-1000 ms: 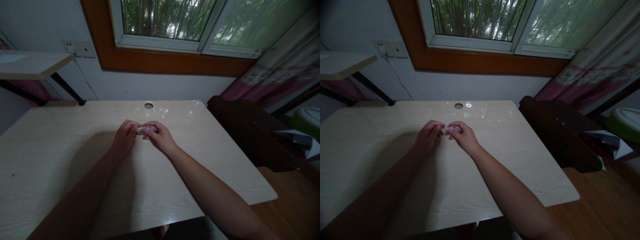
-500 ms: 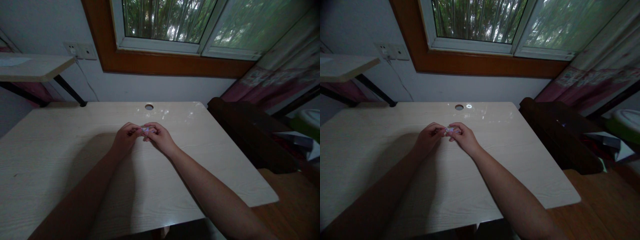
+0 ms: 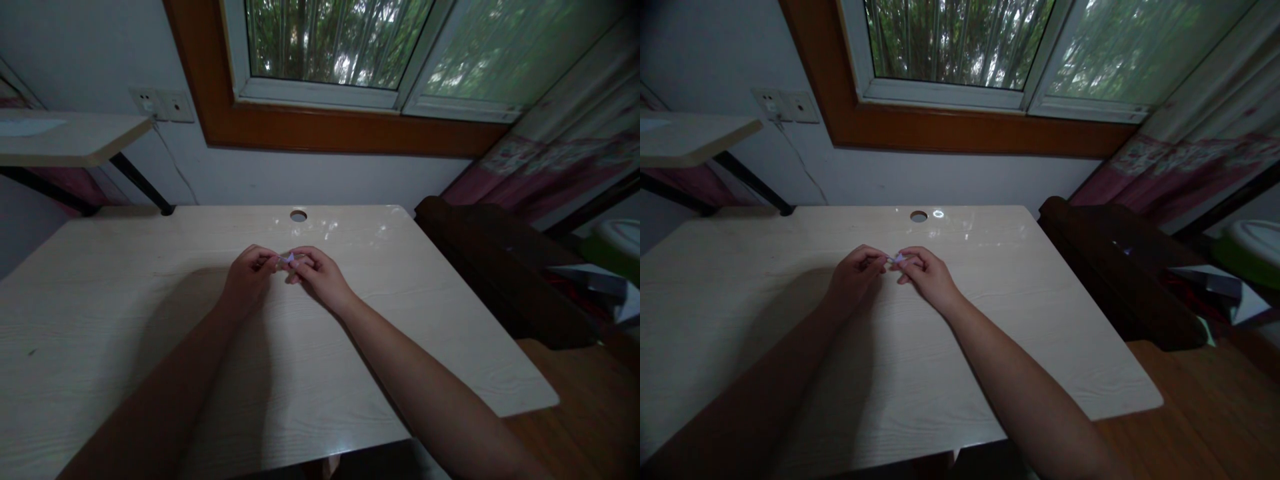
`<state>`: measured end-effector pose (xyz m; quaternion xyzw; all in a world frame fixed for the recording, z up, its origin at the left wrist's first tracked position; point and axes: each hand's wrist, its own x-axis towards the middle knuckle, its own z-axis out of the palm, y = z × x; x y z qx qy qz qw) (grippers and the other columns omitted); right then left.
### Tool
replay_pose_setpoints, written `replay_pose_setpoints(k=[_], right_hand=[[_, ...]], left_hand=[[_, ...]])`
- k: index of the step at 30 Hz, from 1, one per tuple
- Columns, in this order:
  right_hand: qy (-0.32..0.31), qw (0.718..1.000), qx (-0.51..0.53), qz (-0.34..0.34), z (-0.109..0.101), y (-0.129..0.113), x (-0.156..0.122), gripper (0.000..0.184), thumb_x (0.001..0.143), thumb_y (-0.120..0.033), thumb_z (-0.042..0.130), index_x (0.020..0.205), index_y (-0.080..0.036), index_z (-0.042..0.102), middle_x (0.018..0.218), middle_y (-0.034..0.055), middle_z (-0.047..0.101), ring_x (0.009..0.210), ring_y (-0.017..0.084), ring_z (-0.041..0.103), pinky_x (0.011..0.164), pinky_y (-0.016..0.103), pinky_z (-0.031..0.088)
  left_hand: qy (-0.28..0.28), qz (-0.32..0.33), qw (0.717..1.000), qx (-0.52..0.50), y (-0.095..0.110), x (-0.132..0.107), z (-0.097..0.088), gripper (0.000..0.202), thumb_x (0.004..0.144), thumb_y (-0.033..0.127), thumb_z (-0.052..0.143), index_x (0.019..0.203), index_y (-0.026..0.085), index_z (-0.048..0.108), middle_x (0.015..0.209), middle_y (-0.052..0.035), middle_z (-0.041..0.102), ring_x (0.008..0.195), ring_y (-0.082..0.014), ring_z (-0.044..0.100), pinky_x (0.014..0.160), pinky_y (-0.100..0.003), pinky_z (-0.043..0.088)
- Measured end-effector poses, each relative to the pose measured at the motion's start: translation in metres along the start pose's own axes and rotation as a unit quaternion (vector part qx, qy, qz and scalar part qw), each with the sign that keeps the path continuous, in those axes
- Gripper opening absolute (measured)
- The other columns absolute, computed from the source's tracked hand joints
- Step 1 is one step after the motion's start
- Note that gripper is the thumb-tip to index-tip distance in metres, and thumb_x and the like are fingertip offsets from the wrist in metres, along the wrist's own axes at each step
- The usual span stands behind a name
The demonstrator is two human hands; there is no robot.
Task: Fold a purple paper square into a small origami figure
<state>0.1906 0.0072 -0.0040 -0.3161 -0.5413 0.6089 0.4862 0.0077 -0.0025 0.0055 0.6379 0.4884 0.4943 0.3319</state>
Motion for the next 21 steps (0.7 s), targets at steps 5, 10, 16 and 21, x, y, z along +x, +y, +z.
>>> replay_pose_setpoints(k=[5, 10, 16, 21], right_hand=[[0.030, 0.999, -0.010, 0.013, 0.0021, -0.0048, -0.0004, 0.029, 0.080, -0.042, 0.072, 0.094, -0.019, 0.061, 0.083, 0.0030, 0.073, 0.062, 0.012, 0.066, 0.061, 0.025, 0.050], [0.037, 0.999, -0.005, 0.020, 0.0011, -0.0039, 0.0003, 0.030, 0.080, -0.044, 0.071, 0.091, -0.020, 0.058, 0.084, 0.0035, 0.073, 0.063, 0.012, 0.067, 0.061, 0.025, 0.049], [0.041, 0.999, -0.021, 0.011, 0.0005, -0.0024, 0.0003, 0.029, 0.079, -0.042, 0.073, 0.091, -0.018, 0.062, 0.071, 0.0008, 0.069, 0.062, 0.013, 0.066, 0.058, 0.024, 0.046], [0.037, 0.998, -0.054, -0.010, -0.0005, -0.0001, 0.0001, 0.028, 0.079, -0.043, 0.073, 0.091, -0.018, 0.066, 0.075, 0.0014, 0.068, 0.064, 0.012, 0.064, 0.061, 0.025, 0.047]], left_hand=[[0.017, -0.020, 0.999, -0.027, -0.0003, 0.0013, -0.0002, 0.019, 0.085, 0.037, 0.063, 0.087, 0.018, 0.068, 0.082, -0.0021, 0.066, 0.070, -0.0130, 0.063, 0.064, -0.024, 0.050], [0.012, -0.004, 0.999, -0.036, -0.0021, 0.0008, 0.0002, 0.022, 0.086, 0.039, 0.062, 0.095, 0.019, 0.068, 0.092, -0.0039, 0.066, 0.071, -0.0125, 0.064, 0.063, -0.024, 0.050], [-0.042, 0.011, 0.999, 0.009, -0.0011, 0.0012, 0.0027, 0.022, 0.081, 0.040, 0.069, 0.089, 0.019, 0.069, 0.087, -0.0032, 0.066, 0.072, -0.0140, 0.063, 0.067, -0.026, 0.050], [-0.043, 0.009, 0.999, 0.022, -0.0012, 0.0011, 0.0019, 0.019, 0.082, 0.038, 0.067, 0.085, 0.020, 0.069, 0.083, -0.0019, 0.065, 0.074, -0.0146, 0.063, 0.068, -0.026, 0.050]])
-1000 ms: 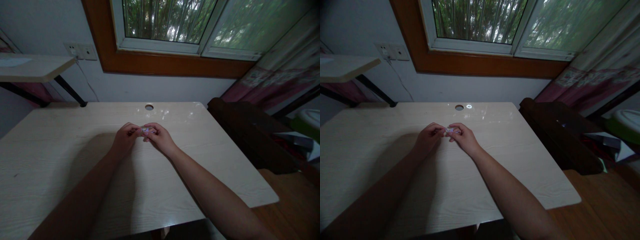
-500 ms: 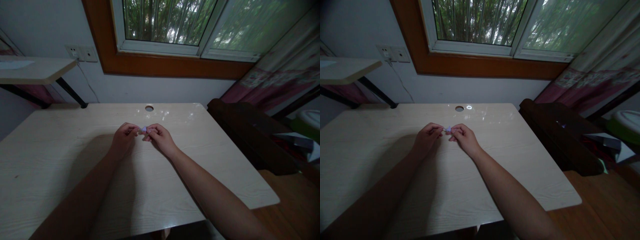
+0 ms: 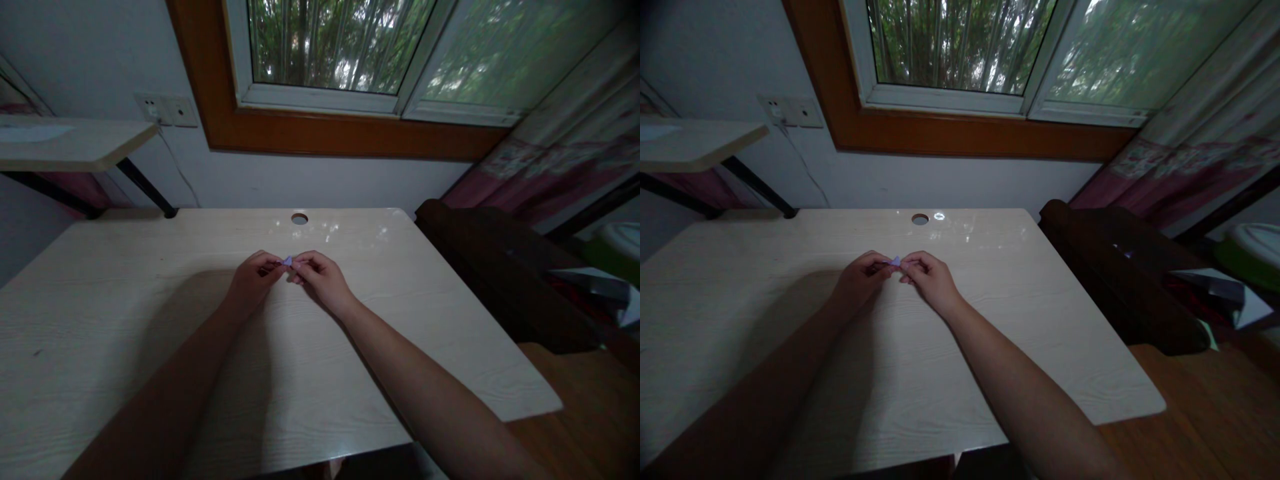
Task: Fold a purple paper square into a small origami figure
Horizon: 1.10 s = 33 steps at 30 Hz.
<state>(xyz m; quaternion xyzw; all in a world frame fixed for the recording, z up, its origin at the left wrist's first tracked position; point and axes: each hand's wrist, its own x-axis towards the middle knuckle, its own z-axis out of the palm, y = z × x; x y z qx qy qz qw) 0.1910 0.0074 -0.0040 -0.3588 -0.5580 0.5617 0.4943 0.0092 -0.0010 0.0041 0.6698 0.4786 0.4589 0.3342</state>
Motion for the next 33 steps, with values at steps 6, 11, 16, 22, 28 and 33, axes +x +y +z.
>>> replay_pose_setpoints(k=[6, 11, 16, 22, 28, 33], right_hand=[[0.006, 0.999, -0.032, -0.015, -0.0009, 0.0014, 0.0001, 0.024, 0.078, -0.041, 0.073, 0.088, -0.019, 0.069, 0.077, 0.0012, 0.067, 0.064, 0.012, 0.060, 0.062, 0.026, 0.047], [0.001, 0.999, -0.050, -0.019, -0.0003, -0.0009, -0.0011, 0.022, 0.079, -0.039, 0.072, 0.087, -0.019, 0.069, 0.071, 0.0001, 0.065, 0.061, 0.011, 0.057, 0.060, 0.025, 0.044], [-0.001, 0.999, -0.040, -0.003, -0.0001, -0.0007, -0.0022, 0.023, 0.078, -0.041, 0.073, 0.086, -0.019, 0.069, 0.071, 0.0006, 0.066, 0.060, 0.011, 0.056, 0.059, 0.025, 0.044], [-0.012, 0.999, -0.050, -0.007, -0.0015, 0.0011, -0.0023, 0.022, 0.079, -0.040, 0.072, 0.088, -0.020, 0.070, 0.073, 0.0007, 0.066, 0.061, 0.012, 0.057, 0.060, 0.025, 0.044], [-0.017, 0.997, -0.075, -0.019, -0.0014, 0.0006, -0.0029, 0.022, 0.081, -0.040, 0.069, 0.089, -0.020, 0.069, 0.074, 0.0010, 0.066, 0.062, 0.012, 0.057, 0.061, 0.026, 0.045], [-0.003, 0.994, -0.105, -0.041, -0.0007, -0.0011, -0.0038, 0.022, 0.083, -0.041, 0.068, 0.091, -0.021, 0.070, 0.079, 0.0022, 0.067, 0.066, 0.013, 0.059, 0.065, 0.027, 0.047]], left_hand=[[0.002, 0.016, 1.000, -0.014, -0.0022, -0.0004, -0.0015, 0.020, 0.083, 0.040, 0.066, 0.082, 0.020, 0.069, 0.082, -0.0017, 0.064, 0.075, -0.0150, 0.061, 0.069, -0.027, 0.048], [0.000, 0.008, 1.000, -0.020, -0.0029, -0.0004, -0.0014, 0.019, 0.083, 0.040, 0.066, 0.082, 0.021, 0.069, 0.079, -0.0014, 0.065, 0.073, -0.0150, 0.061, 0.067, -0.027, 0.047], [0.000, -0.010, 0.999, -0.036, -0.0043, -0.0001, -0.0005, 0.018, 0.080, 0.038, 0.068, 0.085, 0.020, 0.068, 0.081, -0.0018, 0.067, 0.074, -0.0163, 0.064, 0.068, -0.028, 0.050], [0.001, -0.003, 0.999, -0.044, -0.0046, 0.0008, -0.0011, 0.021, 0.081, 0.037, 0.068, 0.094, 0.022, 0.070, 0.086, -0.0028, 0.068, 0.074, -0.0152, 0.063, 0.069, -0.027, 0.050], [0.010, 0.003, 1.000, -0.023, -0.0024, -0.0002, -0.0023, 0.016, 0.080, 0.037, 0.068, 0.083, 0.022, 0.071, 0.081, -0.0016, 0.066, 0.074, -0.0153, 0.062, 0.069, -0.027, 0.048], [0.025, -0.023, 0.997, -0.063, -0.0002, -0.0011, -0.0026, 0.017, 0.077, 0.038, 0.071, 0.080, 0.022, 0.072, 0.076, -0.0005, 0.066, 0.071, -0.0150, 0.061, 0.067, -0.027, 0.047]])
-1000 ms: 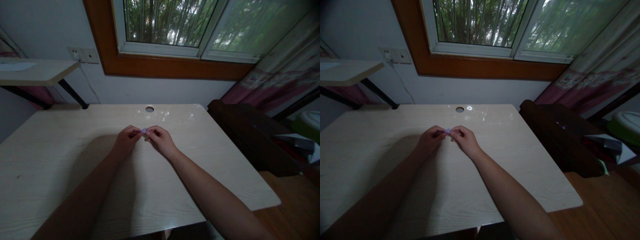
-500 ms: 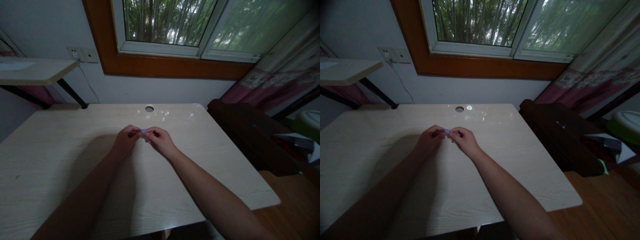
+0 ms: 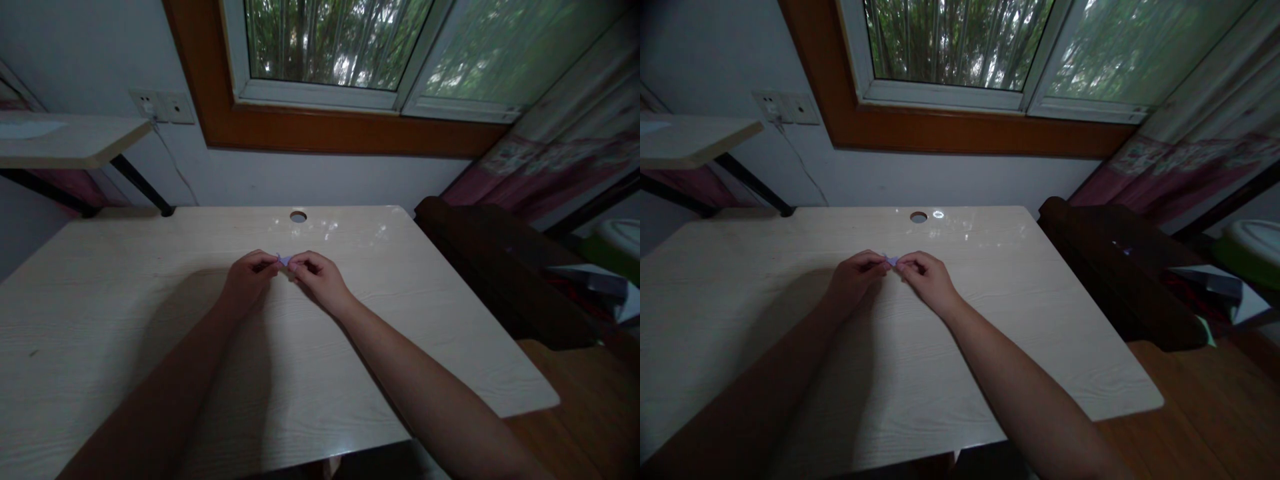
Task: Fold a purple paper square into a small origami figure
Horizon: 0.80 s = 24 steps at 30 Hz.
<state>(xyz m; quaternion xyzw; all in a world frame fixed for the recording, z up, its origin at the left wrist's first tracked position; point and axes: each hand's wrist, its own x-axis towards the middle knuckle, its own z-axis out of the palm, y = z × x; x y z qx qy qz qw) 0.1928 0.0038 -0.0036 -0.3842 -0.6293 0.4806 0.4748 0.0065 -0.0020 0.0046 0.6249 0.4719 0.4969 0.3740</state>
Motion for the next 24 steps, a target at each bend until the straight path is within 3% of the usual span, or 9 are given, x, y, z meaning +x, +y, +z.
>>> replay_pose_setpoints(k=[9, 17, 24], right_hand=[[0.001, 1.000, 0.010, 0.023, 0.0004, -0.0008, -0.0003, 0.023, 0.079, -0.041, 0.071, 0.089, -0.020, 0.072, 0.073, 0.0016, 0.067, 0.064, 0.013, 0.058, 0.062, 0.027, 0.045], [-0.002, 0.996, 0.075, 0.042, -0.0001, -0.0025, 0.0004, 0.021, 0.076, -0.037, 0.074, 0.085, -0.018, 0.072, 0.073, 0.0020, 0.068, 0.061, 0.012, 0.057, 0.061, 0.026, 0.044], [0.036, 0.997, 0.041, 0.057, 0.0008, -0.0074, 0.0007, 0.020, 0.075, -0.035, 0.073, 0.082, -0.016, 0.071, 0.068, 0.0007, 0.065, 0.058, 0.011, 0.055, 0.058, 0.024, 0.042]], left_hand=[[-0.001, -0.038, 0.996, -0.079, 0.0067, -0.0032, 0.0008, 0.014, 0.074, 0.031, 0.075, 0.067, 0.020, 0.072, 0.070, -0.0001, 0.064, 0.072, -0.0146, 0.059, 0.070, -0.028, 0.046], [-0.002, -0.067, 0.993, -0.097, 0.0057, -0.0023, 0.0008, 0.015, 0.073, 0.034, 0.074, 0.071, 0.019, 0.070, 0.067, 0.0011, 0.064, 0.067, -0.0139, 0.058, 0.066, -0.027, 0.046], [0.018, -0.110, 0.991, -0.072, 0.0066, -0.0018, 0.0020, 0.019, 0.073, 0.036, 0.074, 0.076, 0.018, 0.072, 0.068, 0.0004, 0.068, 0.067, -0.0134, 0.061, 0.067, -0.025, 0.046]])
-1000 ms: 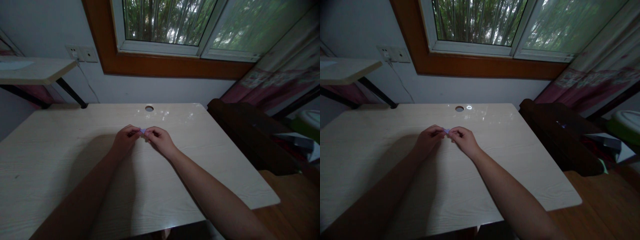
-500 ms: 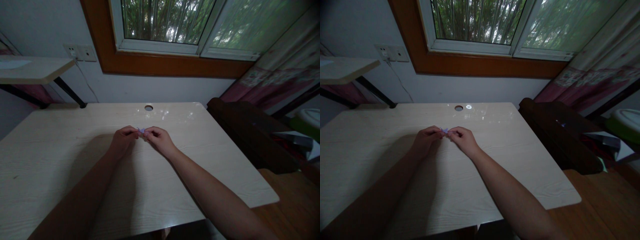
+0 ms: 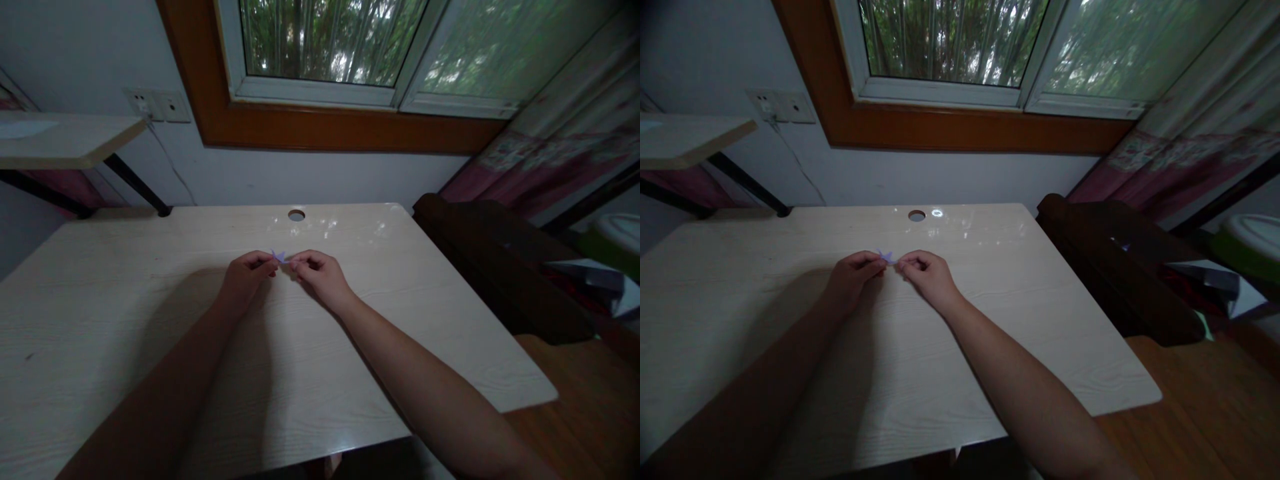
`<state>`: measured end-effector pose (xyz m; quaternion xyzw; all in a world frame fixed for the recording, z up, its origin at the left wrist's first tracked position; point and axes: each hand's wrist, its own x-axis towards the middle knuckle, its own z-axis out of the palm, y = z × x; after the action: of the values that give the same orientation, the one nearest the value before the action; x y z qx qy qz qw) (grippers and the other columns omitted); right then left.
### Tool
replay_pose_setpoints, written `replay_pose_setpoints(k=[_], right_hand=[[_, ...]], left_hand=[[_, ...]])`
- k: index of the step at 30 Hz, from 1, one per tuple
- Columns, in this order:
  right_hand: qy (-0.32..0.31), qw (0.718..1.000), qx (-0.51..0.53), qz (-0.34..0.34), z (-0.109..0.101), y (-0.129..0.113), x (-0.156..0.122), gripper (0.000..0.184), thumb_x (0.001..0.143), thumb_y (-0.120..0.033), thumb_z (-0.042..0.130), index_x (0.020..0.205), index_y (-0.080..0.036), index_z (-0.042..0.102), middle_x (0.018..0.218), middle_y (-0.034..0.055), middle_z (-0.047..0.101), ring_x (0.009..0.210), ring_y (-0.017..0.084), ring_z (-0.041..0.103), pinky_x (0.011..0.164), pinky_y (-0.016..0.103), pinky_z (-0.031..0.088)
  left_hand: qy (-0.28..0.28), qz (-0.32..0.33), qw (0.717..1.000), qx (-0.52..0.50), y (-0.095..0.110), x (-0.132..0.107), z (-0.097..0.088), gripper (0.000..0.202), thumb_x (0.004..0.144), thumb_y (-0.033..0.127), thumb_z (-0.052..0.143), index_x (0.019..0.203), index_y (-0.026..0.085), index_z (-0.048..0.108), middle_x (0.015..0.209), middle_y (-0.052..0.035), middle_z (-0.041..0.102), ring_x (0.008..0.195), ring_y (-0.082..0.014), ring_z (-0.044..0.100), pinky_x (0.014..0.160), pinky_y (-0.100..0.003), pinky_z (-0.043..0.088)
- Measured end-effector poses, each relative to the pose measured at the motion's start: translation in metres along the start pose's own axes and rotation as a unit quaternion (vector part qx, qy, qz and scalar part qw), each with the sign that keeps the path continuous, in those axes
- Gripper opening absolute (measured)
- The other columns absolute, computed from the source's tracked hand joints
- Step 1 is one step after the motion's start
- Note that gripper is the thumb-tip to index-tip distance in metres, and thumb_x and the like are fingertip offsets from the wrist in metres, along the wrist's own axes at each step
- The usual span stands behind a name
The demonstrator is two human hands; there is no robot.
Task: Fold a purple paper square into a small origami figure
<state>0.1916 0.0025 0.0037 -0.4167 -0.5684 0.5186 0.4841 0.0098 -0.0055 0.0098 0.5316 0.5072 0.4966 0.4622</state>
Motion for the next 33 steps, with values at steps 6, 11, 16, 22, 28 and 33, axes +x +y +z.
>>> replay_pose_setpoints(k=[6, 11, 16, 22, 28, 33], right_hand=[[0.012, 1.000, 0.020, -0.008, -0.0004, 0.0005, 0.0026, 0.019, 0.076, -0.035, 0.072, 0.082, -0.017, 0.070, 0.069, 0.0007, 0.066, 0.058, 0.010, 0.055, 0.058, 0.024, 0.043], [0.005, 1.000, 0.004, -0.003, 0.0005, 0.0024, 0.0028, 0.024, 0.077, -0.038, 0.071, 0.089, -0.017, 0.071, 0.074, 0.0025, 0.067, 0.061, 0.012, 0.057, 0.059, 0.025, 0.044], [-0.024, 0.999, -0.042, -0.012, 0.0002, 0.0064, 0.0008, 0.023, 0.078, -0.037, 0.069, 0.089, -0.017, 0.072, 0.069, 0.0013, 0.066, 0.060, 0.012, 0.056, 0.057, 0.024, 0.043], [0.001, 0.997, -0.075, -0.020, -0.0005, 0.0052, 0.0007, 0.020, 0.078, -0.034, 0.068, 0.085, -0.016, 0.073, 0.065, 0.0010, 0.065, 0.057, 0.012, 0.055, 0.056, 0.024, 0.041], [0.014, 0.999, -0.041, -0.020, 0.0012, 0.0045, 0.0009, 0.018, 0.076, -0.032, 0.068, 0.084, -0.017, 0.073, 0.069, 0.0021, 0.068, 0.057, 0.012, 0.055, 0.056, 0.024, 0.042], [0.022, 1.000, -0.016, -0.015, -0.0015, 0.0046, 0.0030, 0.018, 0.076, -0.033, 0.070, 0.083, -0.017, 0.073, 0.069, 0.0024, 0.068, 0.057, 0.012, 0.055, 0.056, 0.024, 0.042]], left_hand=[[0.019, -0.003, 1.000, 0.010, -0.0031, 0.0020, -0.0012, 0.020, 0.073, 0.037, 0.073, 0.077, 0.017, 0.071, 0.067, 0.0002, 0.067, 0.066, -0.0136, 0.060, 0.066, -0.025, 0.046], [0.015, 0.004, 1.000, 0.022, -0.0025, 0.0020, -0.0010, 0.020, 0.074, 0.037, 0.073, 0.078, 0.018, 0.071, 0.067, 0.0009, 0.067, 0.065, -0.0129, 0.060, 0.065, -0.024, 0.045], [-0.001, 0.010, 0.999, 0.049, -0.0016, 0.0009, 0.0012, 0.020, 0.074, 0.037, 0.072, 0.078, 0.018, 0.071, 0.067, 0.0006, 0.067, 0.065, -0.0139, 0.062, 0.065, -0.025, 0.046], [-0.002, 0.009, 0.998, 0.058, -0.0048, 0.0021, 0.0008, 0.021, 0.074, 0.038, 0.072, 0.079, 0.018, 0.071, 0.067, 0.0000, 0.068, 0.064, -0.0144, 0.062, 0.064, -0.025, 0.046], [0.010, 0.009, 0.999, 0.045, -0.0020, 0.0020, 0.0004, 0.020, 0.074, 0.037, 0.072, 0.078, 0.018, 0.071, 0.067, 0.0001, 0.068, 0.065, -0.0140, 0.062, 0.065, -0.025, 0.046], [0.026, 0.004, 0.999, 0.036, 0.0023, 0.0003, 0.0002, 0.019, 0.073, 0.037, 0.072, 0.075, 0.017, 0.071, 0.065, 0.0006, 0.066, 0.064, -0.0132, 0.059, 0.064, -0.024, 0.044]])
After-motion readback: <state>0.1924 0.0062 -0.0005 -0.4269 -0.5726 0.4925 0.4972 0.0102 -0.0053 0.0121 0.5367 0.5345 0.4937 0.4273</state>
